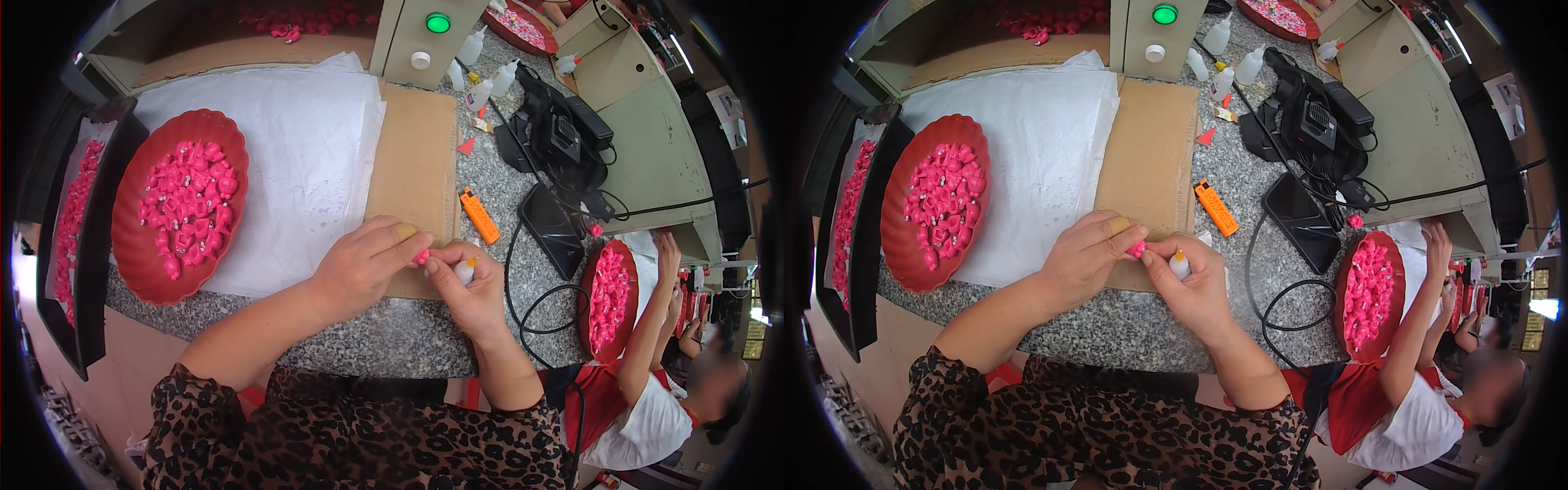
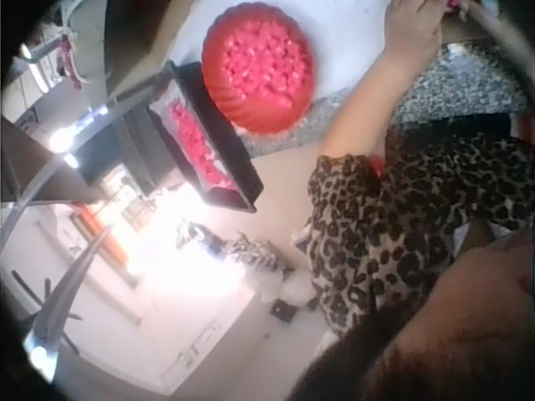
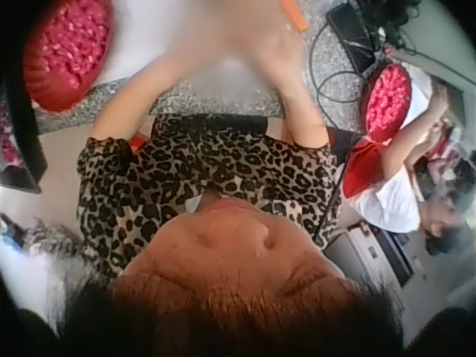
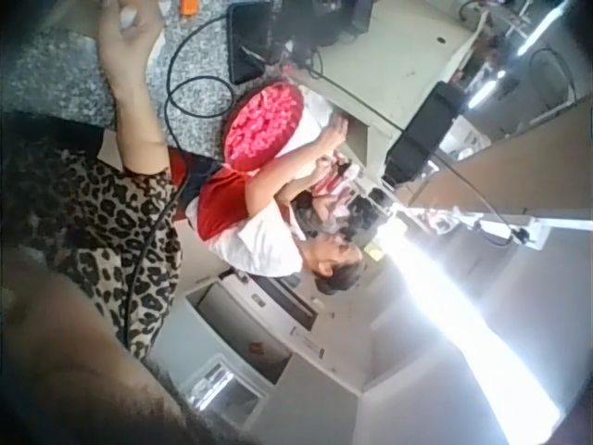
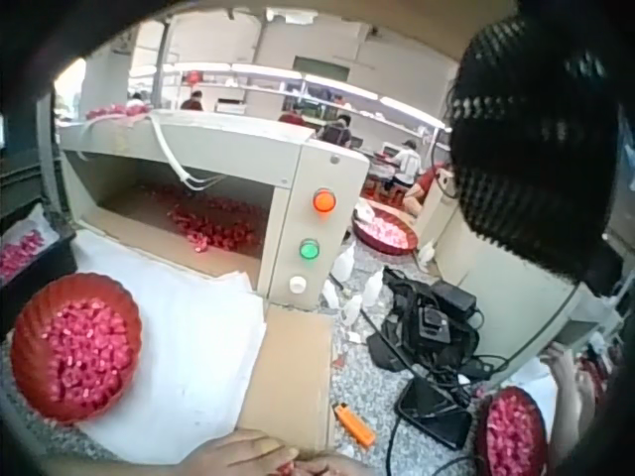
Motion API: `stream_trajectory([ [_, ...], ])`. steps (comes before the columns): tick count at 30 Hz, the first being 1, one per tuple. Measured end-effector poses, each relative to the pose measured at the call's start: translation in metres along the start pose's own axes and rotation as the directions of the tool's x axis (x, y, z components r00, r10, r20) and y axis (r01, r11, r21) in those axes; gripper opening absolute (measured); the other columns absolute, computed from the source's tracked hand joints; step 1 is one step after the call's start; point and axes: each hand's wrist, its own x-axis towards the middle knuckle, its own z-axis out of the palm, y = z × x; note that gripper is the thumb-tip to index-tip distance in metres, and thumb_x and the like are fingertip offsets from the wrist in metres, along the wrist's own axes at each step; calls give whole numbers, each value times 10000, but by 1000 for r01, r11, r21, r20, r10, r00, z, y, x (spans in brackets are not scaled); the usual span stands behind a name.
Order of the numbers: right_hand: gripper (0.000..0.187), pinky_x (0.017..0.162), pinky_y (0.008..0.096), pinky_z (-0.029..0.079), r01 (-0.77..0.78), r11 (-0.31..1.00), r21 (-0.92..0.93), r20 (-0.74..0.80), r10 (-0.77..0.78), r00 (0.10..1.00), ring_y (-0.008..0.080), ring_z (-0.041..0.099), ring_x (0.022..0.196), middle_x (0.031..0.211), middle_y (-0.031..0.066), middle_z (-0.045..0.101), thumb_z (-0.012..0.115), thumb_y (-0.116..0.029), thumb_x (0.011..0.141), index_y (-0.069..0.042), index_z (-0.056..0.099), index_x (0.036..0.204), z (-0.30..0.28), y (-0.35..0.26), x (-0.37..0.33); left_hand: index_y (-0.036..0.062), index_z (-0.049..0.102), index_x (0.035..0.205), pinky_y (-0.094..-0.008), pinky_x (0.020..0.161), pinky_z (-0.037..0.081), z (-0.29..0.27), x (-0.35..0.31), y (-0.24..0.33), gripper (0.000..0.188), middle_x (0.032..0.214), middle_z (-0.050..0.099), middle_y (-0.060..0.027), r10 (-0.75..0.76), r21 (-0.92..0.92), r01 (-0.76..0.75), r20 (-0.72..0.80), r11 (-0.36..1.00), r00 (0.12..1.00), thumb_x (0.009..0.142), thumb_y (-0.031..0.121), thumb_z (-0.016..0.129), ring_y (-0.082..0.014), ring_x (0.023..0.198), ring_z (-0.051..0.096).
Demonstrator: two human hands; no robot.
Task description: The person applies glue from a small bottle to pink plastic components and presses them together by hand. They repeatedly pick up a component, apply adhesive, and assemble it, placing finished units into a red tray on the table.
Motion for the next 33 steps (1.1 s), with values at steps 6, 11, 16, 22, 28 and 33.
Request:
stream_trajectory([
  [6, 35, 613, 194, 387, -8, 1000, -28, 9, 8, 1000, 60, 497, 692, 745, 16, 573, 614, -31, 768, 0, 606, 783, 0, -1, 0, 1, 564, 1025, -311, 699, 484, 0, 0, 0, 394, 898, 555, -103, -1, -9, 1, -8, 1000, 1000, 633, 13, 612, -267, 828, 554],
  [11, 36, 616, 194, 387, -5, 1000, -25, 11, 5, 1000, 62, 496, 696, 745, 15, 571, 612, -31, 770, -1, 606, 789, 0, -2, 0, 3, 565, 1025, -310, 703, 483, 0, 0, 1, 393, 904, 557, -101, -1, 3, 1, -5, 1000, 1000, 636, 13, 611, -263, 841, 553],
  [16, 38, 616, 196, 388, 0, 1000, -21, 4, 0, 1000, 57, 494, 696, 747, 13, 573, 609, -33, 774, -1, 607, 794, 0, -1, 0, 4, 562, 1030, -314, 712, 480, 2, -2, -1, 396, 908, 556, -100, -5, -9, 5, -10, 1000, 1000, 637, 10, 610, -265, 840, 552],
  [22, 58, 588, 172, 378, -76, 994, 75, 15, 75, 997, 26, 473, 665, 737, -17, 573, 610, -67, 797, -10, 602, 799, -1, 1, 1, -1, 547, 1047, -323, 690, 470, 2, -3, 0, 404, 889, 547, -108, -61, -41, 62, 28, 997, 998, 645, -14, 591, -272, 810, 544],
  [28, 64, 573, 163, 373, -140, 976, 169, 41, 135, 990, 19, 469, 656, 737, -18, 574, 600, -76, 811, -13, 598, 807, -1, -1, 2, -17, 531, 1050, -334, 649, 457, 4, -4, 1, 405, 819, 520, -109, -101, -44, 104, 63, 994, 993, 648, -20, 581, -269, 752, 526],
  [33, 64, 564, 158, 373, -192, 957, 216, 63, 182, 981, 23, 479, 644, 745, -18, 579, 594, -77, 815, -15, 596, 831, -5, 2, 2, -16, 503, 1111, -346, 666, 447, 1, -3, 4, 480, 840, 532, -112, -143, -63, 152, 131, 986, 981, 641, -81, 583, -280, 755, 517],
])
